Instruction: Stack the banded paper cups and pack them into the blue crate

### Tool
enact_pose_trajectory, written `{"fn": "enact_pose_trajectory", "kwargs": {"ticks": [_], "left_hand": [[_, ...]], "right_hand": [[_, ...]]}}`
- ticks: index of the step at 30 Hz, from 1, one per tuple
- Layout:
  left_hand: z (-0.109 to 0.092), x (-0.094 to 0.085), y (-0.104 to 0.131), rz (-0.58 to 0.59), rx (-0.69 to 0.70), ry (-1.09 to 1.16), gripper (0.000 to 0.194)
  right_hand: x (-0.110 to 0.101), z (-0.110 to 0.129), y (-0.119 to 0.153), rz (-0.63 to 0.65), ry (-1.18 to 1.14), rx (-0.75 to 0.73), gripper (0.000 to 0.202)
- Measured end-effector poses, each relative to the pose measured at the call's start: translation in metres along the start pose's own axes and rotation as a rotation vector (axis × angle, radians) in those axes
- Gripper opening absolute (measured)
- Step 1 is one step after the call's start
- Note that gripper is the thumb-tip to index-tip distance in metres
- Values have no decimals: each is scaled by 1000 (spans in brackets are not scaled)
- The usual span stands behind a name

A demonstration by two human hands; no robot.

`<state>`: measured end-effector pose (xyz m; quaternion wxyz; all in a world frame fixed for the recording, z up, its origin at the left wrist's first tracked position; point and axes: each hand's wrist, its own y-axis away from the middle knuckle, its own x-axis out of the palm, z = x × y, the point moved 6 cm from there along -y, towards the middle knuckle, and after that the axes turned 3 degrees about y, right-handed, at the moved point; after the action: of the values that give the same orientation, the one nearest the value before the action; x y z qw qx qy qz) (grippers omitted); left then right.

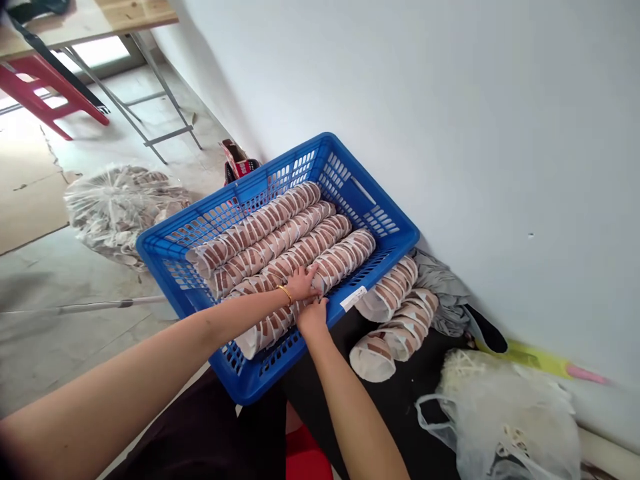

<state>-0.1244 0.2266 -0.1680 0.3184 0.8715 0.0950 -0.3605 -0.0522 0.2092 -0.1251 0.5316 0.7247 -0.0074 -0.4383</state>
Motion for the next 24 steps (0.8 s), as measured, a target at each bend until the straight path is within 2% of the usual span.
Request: {"fn": "enact_pose_trajectory", "kwargs": {"ticks": [2,4,6,8,10,12,14,15,18,20,24], "left_hand": [[-11,13,-2,15,33,-36,42],[-18,21,-2,25,60,-74,56],[-21,23,0,32,88,-100,75],[-21,21,2,42,120,-113,90],[-18,15,1,62,152,-114,91],[-12,7,-5,94,184,-105,82],[-5,-3,-17,128,219,-89,78],[-2,-8,-25,139,234,-81,81],[5,-17,-47,152,254,-62,109],[4,-13,-55,172,246,-49,120],[-5,11,-48,196,168,-33,119]], "right_hand": [[0,2,3,-25,-29,-21,41],[-5,2,16,-71,-66,-50,38],[-13,1,40,-138,-103,-81,31],[-20,-4,70,-224,-138,-100,32],[-20,-13,101,-337,-196,-96,38],[-14,-27,128,-507,-324,-77,41],[3,-43,148,-663,-486,-43,39],[15,-51,154,-705,-558,-20,38],[57,-67,166,-717,-707,54,33],[83,-68,171,-693,-771,88,32],[122,-56,175,-627,-835,114,33]]}}
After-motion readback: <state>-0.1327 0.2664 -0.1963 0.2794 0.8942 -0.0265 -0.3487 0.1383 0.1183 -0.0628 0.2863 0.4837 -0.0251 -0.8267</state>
